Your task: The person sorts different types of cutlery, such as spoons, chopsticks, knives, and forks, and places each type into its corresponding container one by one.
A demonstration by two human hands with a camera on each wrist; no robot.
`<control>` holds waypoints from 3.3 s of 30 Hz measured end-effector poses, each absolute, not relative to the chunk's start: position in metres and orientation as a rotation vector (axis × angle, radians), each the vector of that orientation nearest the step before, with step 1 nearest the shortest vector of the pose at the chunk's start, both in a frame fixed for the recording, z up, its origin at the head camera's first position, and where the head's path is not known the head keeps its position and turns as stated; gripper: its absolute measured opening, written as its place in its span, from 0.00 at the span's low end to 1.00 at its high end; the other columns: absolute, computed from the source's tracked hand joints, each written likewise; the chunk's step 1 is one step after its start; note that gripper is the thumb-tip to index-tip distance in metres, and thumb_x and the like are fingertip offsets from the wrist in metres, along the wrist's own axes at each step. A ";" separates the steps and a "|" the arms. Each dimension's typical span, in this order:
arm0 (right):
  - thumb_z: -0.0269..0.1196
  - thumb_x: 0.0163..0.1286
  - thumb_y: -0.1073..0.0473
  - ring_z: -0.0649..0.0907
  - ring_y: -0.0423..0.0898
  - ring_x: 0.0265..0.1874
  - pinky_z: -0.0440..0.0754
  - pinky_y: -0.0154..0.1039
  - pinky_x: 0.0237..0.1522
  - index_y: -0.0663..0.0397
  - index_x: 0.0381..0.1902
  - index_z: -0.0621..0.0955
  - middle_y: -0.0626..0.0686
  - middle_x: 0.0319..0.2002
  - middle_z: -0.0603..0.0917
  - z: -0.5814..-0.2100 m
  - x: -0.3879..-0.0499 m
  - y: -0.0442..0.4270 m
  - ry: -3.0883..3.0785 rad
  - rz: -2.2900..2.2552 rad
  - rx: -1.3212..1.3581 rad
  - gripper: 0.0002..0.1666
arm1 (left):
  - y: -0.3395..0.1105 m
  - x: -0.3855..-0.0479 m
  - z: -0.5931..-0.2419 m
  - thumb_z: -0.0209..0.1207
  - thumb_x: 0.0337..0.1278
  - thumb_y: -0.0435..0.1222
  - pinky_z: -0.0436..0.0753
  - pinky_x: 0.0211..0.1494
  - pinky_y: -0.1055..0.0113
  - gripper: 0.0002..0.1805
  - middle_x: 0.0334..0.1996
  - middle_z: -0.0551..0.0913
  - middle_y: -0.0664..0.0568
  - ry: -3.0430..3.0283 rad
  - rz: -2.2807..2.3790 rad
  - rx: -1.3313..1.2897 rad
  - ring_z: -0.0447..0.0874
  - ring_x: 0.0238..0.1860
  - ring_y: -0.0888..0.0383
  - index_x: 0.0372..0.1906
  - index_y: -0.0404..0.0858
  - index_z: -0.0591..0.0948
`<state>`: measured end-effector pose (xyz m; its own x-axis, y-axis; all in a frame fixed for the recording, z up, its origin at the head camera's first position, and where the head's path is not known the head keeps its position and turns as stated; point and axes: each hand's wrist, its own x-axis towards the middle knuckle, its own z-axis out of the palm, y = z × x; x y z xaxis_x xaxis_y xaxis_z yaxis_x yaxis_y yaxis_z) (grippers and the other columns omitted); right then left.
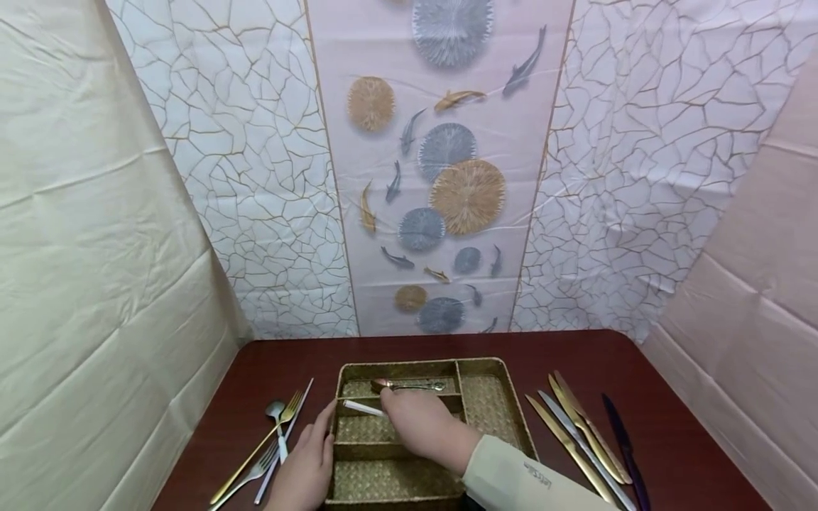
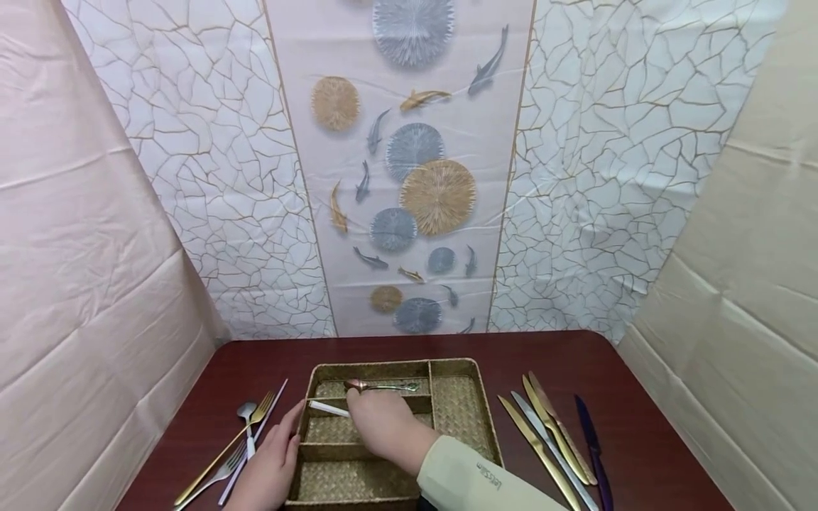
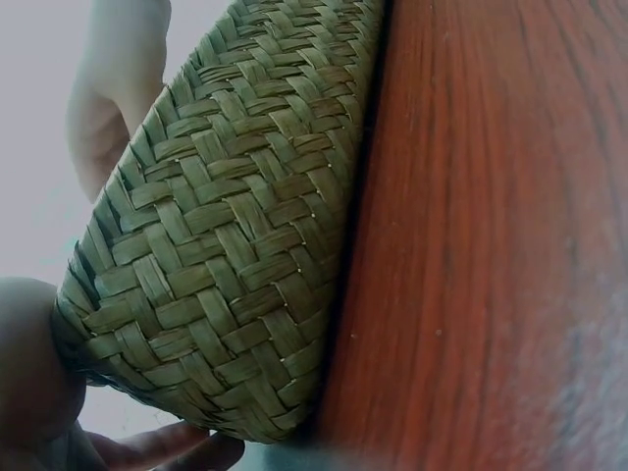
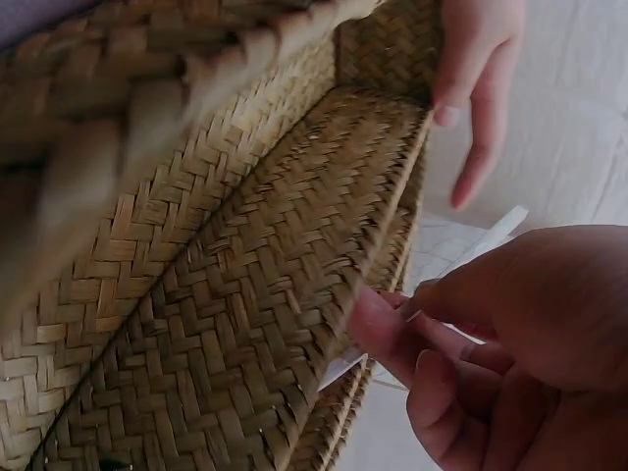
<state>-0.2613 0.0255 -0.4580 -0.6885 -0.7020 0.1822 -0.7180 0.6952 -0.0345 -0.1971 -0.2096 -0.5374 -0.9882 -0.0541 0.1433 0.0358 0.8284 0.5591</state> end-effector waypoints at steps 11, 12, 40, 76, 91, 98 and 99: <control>0.70 0.76 0.65 0.79 0.41 0.19 0.76 0.38 0.17 0.50 0.45 0.85 0.46 0.25 0.81 -0.464 -0.270 0.025 -2.849 0.002 1.153 0.05 | -0.211 -0.196 -0.538 0.57 0.85 0.36 0.76 0.28 0.56 0.38 0.51 0.83 0.42 -2.828 -0.872 0.010 0.76 0.28 0.58 0.90 0.43 0.55; 0.70 0.76 0.65 0.80 0.41 0.21 0.78 0.38 0.18 0.50 0.44 0.86 0.46 0.27 0.82 -0.466 -0.271 0.025 -2.834 -0.023 1.165 0.04 | -0.211 -0.196 -0.538 0.56 0.85 0.36 0.77 0.29 0.55 0.39 0.51 0.83 0.42 -2.835 -0.875 0.018 0.78 0.30 0.57 0.90 0.40 0.55; 0.69 0.78 0.64 0.74 0.39 0.23 0.74 0.40 0.27 0.46 0.35 0.79 0.42 0.27 0.78 -0.427 -0.269 0.082 -3.038 0.491 1.084 0.11 | -0.211 -0.195 -0.539 0.55 0.86 0.37 0.86 0.48 0.42 0.22 0.54 0.83 0.43 -2.852 -0.805 -0.016 0.87 0.47 0.43 0.73 0.31 0.80; 0.71 0.77 0.63 0.83 0.38 0.34 0.84 0.45 0.38 0.45 0.43 0.88 0.41 0.35 0.86 -0.428 -0.278 0.196 -3.018 0.765 0.579 0.05 | -0.207 -0.195 -0.536 0.56 0.84 0.36 0.86 0.42 0.45 0.21 0.52 0.83 0.43 -2.832 -0.759 -0.019 0.88 0.44 0.44 0.71 0.30 0.81; 0.69 0.79 0.61 0.80 0.43 0.28 0.80 0.46 0.31 0.49 0.46 0.87 0.46 0.35 0.85 -0.421 -0.284 0.247 -3.053 0.678 0.384 0.02 | -0.207 -0.193 -0.536 0.55 0.85 0.36 0.86 0.41 0.46 0.21 0.52 0.83 0.43 -2.839 -0.757 -0.024 0.87 0.41 0.45 0.71 0.31 0.81; 0.70 0.77 0.60 0.75 0.44 0.24 0.75 0.46 0.29 0.50 0.34 0.84 0.45 0.28 0.79 -0.427 -0.285 0.270 -3.114 0.522 0.337 0.09 | -0.209 -0.194 -0.538 0.54 0.85 0.35 0.86 0.41 0.46 0.21 0.52 0.83 0.43 -2.823 -0.748 -0.042 0.87 0.42 0.45 0.72 0.32 0.81; 0.69 0.77 0.61 0.74 0.44 0.23 0.73 0.45 0.28 0.50 0.32 0.82 0.45 0.26 0.78 -0.429 -0.284 0.272 -3.134 0.518 0.328 0.11 | -0.209 -0.194 -0.537 0.54 0.85 0.36 0.86 0.41 0.46 0.21 0.52 0.83 0.43 -2.823 -0.749 -0.045 0.87 0.42 0.45 0.71 0.32 0.81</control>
